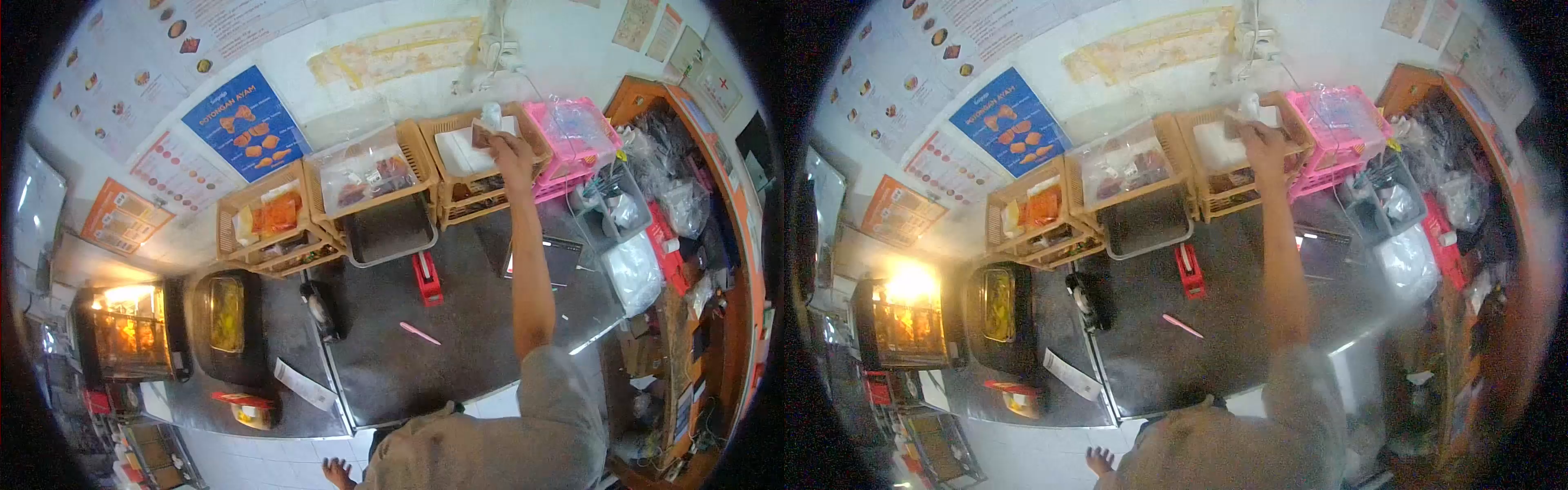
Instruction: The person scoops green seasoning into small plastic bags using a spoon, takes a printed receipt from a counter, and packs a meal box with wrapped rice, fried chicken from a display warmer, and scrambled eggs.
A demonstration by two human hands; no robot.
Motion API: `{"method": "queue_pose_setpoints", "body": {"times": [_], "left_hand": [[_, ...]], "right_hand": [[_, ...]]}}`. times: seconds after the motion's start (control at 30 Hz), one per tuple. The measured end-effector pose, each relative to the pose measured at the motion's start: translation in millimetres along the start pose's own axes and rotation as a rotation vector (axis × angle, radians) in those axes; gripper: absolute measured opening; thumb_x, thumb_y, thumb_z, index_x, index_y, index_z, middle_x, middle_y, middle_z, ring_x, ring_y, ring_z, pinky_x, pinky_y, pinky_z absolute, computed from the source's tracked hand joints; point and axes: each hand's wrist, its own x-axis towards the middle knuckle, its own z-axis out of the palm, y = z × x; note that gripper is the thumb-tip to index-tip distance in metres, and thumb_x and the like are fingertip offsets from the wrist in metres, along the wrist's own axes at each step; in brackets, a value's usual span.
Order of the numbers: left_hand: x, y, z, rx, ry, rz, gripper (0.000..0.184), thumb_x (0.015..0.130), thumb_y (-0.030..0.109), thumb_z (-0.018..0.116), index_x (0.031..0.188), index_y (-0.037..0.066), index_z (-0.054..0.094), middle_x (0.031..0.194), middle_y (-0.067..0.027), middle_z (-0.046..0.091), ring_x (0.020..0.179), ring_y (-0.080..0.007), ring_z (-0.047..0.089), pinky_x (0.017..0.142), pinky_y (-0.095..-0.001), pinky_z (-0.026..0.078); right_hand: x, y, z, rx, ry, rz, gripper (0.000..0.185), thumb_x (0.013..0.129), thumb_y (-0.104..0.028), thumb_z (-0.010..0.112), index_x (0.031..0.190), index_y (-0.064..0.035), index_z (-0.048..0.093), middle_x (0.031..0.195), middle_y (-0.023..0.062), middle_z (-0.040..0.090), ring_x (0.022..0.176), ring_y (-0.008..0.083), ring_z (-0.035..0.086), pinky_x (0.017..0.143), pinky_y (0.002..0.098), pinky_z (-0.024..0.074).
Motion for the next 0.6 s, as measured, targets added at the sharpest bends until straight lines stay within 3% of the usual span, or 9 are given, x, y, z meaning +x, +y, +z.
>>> {"method": "queue_pose_setpoints", "body": {"times": [0.03, 0.1, 0.13, 0.2, 0.3, 0.4, 0.47, 0.57, 0.6], "left_hand": [[-0.9, 14.2, 13.8, -0.003, -0.007, 0.038, 0.065, 0.088, 0.020, 0.068, 0.145, 0.017, 0.037, 0.112, -0.0106, 0.061, 0.089, -0.0322, 0.066, 0.065, -0.0491, 0.056], [-14.2, 47.2, 45.7, -0.003, -0.100, 0.101, 0.063, 0.090, 0.021, 0.066, 0.146, 0.014, 0.038, 0.112, -0.0098, 0.061, 0.091, -0.0328, 0.066, 0.069, -0.0450, 0.055], [-27.3, 71.7, 69.2, 0.049, -0.106, 0.108, 0.059, 0.092, 0.021, 0.065, 0.144, 0.011, 0.040, 0.112, -0.0094, 0.062, 0.093, -0.0300, 0.066, 0.071, -0.0421, 0.055], [-35.6, 98.4, 96.7, 0.079, -0.212, 0.159, 0.057, 0.093, 0.022, 0.066, 0.143, 0.008, 0.044, 0.116, -0.0095, 0.063, 0.095, -0.0243, 0.067, 0.072, -0.0373, 0.055], [-56.2, 127.4, 127.7, -0.003, -0.418, 0.267, 0.056, 0.094, 0.020, 0.066, 0.144, 0.006, 0.044, 0.118, -0.0123, 0.063, 0.095, -0.0247, 0.067, 0.073, -0.0356, 0.055], [-71.8, 140.0, 144.0, -0.029, -0.476, 0.235, 0.053, 0.095, 0.017, 0.065, 0.142, 0.000, 0.046, 0.124, -0.0171, 0.061, 0.099, -0.0247, 0.067, 0.077, -0.0344, 0.056], [-80.6, 152.7, 147.9, 0.058, -0.577, 0.161, 0.049, 0.097, 0.017, 0.063, 0.142, 0.002, 0.048, 0.125, -0.0148, 0.063, 0.101, -0.0231, 0.066, 0.081, -0.0345, 0.056], [-81.8, 163.6, 138.0, 0.116, -0.735, 0.144, 0.043, 0.098, 0.019, 0.064, 0.136, 0.003, 0.056, 0.120, -0.0126, 0.068, 0.104, -0.0198, 0.066, 0.091, -0.0338, 0.053], [-81.2, 169.9, 131.9, 0.133, -0.802, 0.196, 0.037, 0.099, 0.021, 0.063, 0.131, 0.000, 0.060, 0.117, -0.0111, 0.070, 0.107, -0.0199, 0.065, 0.091, -0.0338, 0.052]], "right_hand": [[-17.1, -5.5, -10.3, 0.403, 0.000, 0.220, 0.020, 0.093, -0.021, 0.066, 0.098, -0.0029, 0.073, 0.093, 0.0065, 0.074, 0.084, 0.0154, 0.066, 0.070, 0.0317, 0.0511], [-60.8, -22.6, -25.1, 0.744, -0.069, 0.268, 0.023, 0.096, -0.020, 0.062, 0.112, -0.0047, 0.067, 0.108, 0.0062, 0.072, 0.092, 0.0166, 0.066, 0.071, 0.0312, 0.0495], [-82.1, -30.4, -27.9, 0.731, -0.069, 0.267, 0.023, 0.096, -0.020, 0.062, 0.112, -0.0047, 0.067, 0.108, 0.0062, 0.072, 0.092, 0.0166, 0.066, 0.071, 0.0312, 0.0495], [-125.8, -47.4, -28.1, 1.062, -0.050, 0.383, 0.027, 0.097, -0.019, 0.061, 0.120, -0.0040, 0.062, 0.116, 0.0074, 0.069, 0.098, 0.0175, 0.066, 0.071, 0.0318, 0.0485], [-191.3, -94.6, -24.3, 1.175, -0.247, 0.424, 0.034, 0.094, -0.024, 0.066, 0.121, -0.0032, 0.064, 0.103, 0.0054, 0.070, 0.085, 0.0186, 0.067, 0.073, 0.0362, 0.0545], [-252.6, -72.3, 2.1, 0.911, -0.359, 0.433, 0.028, 0.097, -0.018, 0.064, 0.118, -0.0009, 0.065, 0.100, 0.0083, 0.069, 0.085, 0.0192, 0.066, 0.070, 0.0324, 0.0520], [-308.1, -101.7, 28.4, 0.635, -0.455, 0.429, 0.016, 0.097, -0.010, 0.064, 0.109, -0.0013, 0.069, 0.084, 0.0076, 0.065, 0.074, 0.0163, 0.061, 0.067, 0.0294, 0.0503], [-406.0, -109.2, 67.8, 0.552, -0.702, 0.457, 0.014, 0.097, -0.009, 0.065, 0.108, -0.0022, 0.070, 0.083, 0.0066, 0.066, 0.071, 0.0129, 0.061, 0.066, 0.0288, 0.0512], [-437.9, -113.6, 78.7, 0.302, -0.800, 0.446, 0.014, 0.097, -0.009, 0.065, 0.108, -0.0022, 0.069, 0.083, 0.0062, 0.067, 0.070, 0.0117, 0.061, 0.066, 0.0292, 0.0522]]}}
